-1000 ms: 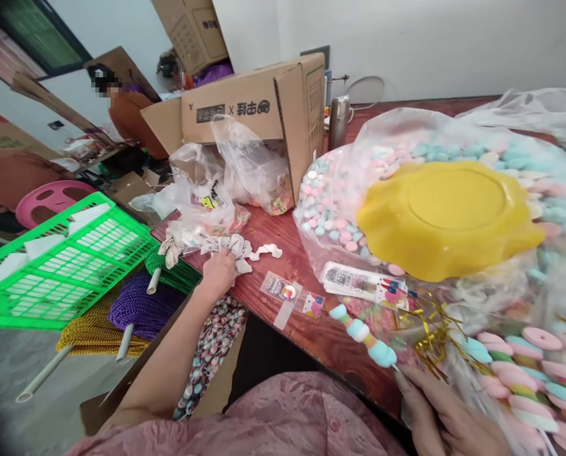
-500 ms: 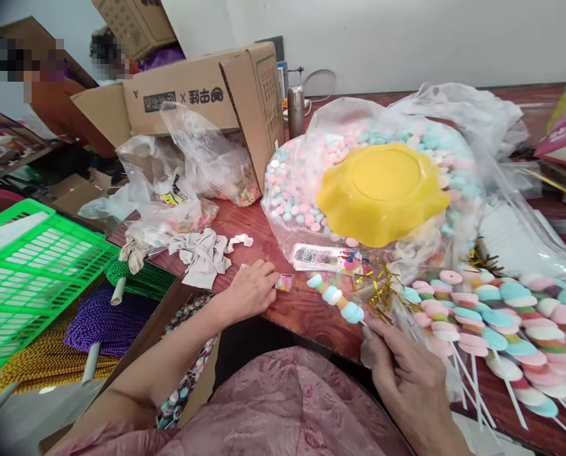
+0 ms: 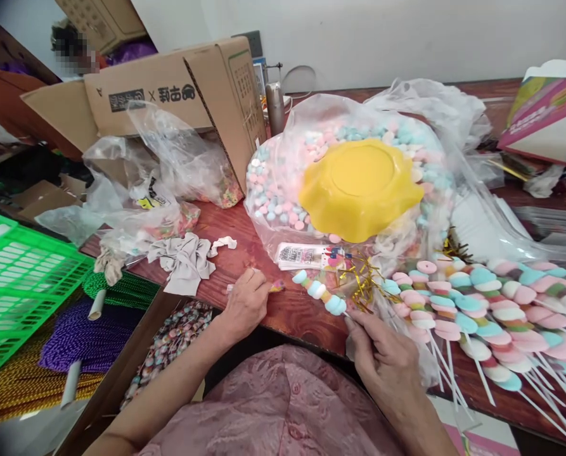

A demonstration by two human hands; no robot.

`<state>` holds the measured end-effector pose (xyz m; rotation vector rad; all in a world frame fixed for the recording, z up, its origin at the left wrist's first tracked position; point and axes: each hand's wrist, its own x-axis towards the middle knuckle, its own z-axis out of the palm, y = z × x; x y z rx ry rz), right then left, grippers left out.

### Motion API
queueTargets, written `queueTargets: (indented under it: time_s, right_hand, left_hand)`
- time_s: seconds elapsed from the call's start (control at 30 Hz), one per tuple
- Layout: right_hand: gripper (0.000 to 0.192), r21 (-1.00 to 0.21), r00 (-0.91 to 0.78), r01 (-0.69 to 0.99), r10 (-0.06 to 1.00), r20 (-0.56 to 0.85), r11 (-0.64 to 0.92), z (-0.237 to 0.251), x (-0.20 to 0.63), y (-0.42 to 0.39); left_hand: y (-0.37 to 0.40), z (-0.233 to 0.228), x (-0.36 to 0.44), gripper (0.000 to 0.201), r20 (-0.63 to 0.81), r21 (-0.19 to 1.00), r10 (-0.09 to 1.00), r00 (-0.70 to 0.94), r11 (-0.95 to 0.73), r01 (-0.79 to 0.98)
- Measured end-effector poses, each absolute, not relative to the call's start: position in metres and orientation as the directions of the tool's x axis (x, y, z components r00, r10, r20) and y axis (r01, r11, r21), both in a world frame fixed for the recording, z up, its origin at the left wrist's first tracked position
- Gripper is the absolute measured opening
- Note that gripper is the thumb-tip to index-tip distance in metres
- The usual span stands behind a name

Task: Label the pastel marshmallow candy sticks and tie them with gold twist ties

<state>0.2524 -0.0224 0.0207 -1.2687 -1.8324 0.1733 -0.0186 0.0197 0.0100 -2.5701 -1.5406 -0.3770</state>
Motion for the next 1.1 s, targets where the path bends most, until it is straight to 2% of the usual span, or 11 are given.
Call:
queueTargets:
  time_s: [0.13, 0.3, 0.43, 0.6, 0.67, 0.8, 0.93, 1.1]
  right_hand:
    - [0.012, -0.56, -0.083, 0.705, 0.835, 0.544, 0.435, 0.014, 0.256, -0.024]
    - [0.014, -0.547, -0.123, 0.688, 0.819, 0.561, 0.478, 0.01, 0.252, -0.027]
    - [0.012, -0.527, -0.177, 0.679, 0.81, 0.559, 0.511, 0.011, 0.246, -0.027]
    - [0.016, -0.511, -0.235, 0.664, 0.801, 0.551, 0.546, 0.02, 0.247, -0.021]
    - [0.018, -0.483, -0.272, 0.664, 0.786, 0.556, 0.571, 0.026, 0.248, -0.016]
    - [0.018, -0.461, -0.337, 0.668, 0.789, 0.513, 0.584, 0.033, 0.248, -0.008]
    - [0.02, -0.46, -0.351, 0.693, 0.817, 0.457, 0.555, 0.032, 0.244, -0.001]
    - [0.019, -0.459, -0.375, 0.675, 0.804, 0.462, 0.578, 0.03, 0.25, 0.002]
  left_hand:
    - [0.015, 0.005, -0.024, 0.024, 0.351, 0.082, 0.812, 0.467, -0.524, 0.848]
    - [-0.008, 0.013, -0.023, 0.019, 0.218, 0.183, 0.898, 0.383, -0.423, 0.888]
    - [-0.011, 0.01, -0.026, 0.023, 0.244, 0.195, 0.909, 0.339, -0.389, 0.9]
    - [0.004, 0.001, -0.036, 0.02, 0.372, 0.445, 0.896, 0.242, -0.4, 0.801]
    - [0.007, 0.0, -0.038, 0.018, 0.386, 0.497, 0.9, 0.203, -0.388, 0.776]
    - [0.007, 0.0, -0.038, 0.012, 0.36, 0.519, 0.905, 0.229, -0.398, 0.757]
    - [0.004, 0.0, -0.037, 0.017, 0.337, 0.505, 0.909, 0.248, -0.396, 0.766]
    - [0.002, 0.0, -0.035, 0.022, 0.376, 0.482, 0.894, 0.242, -0.412, 0.773]
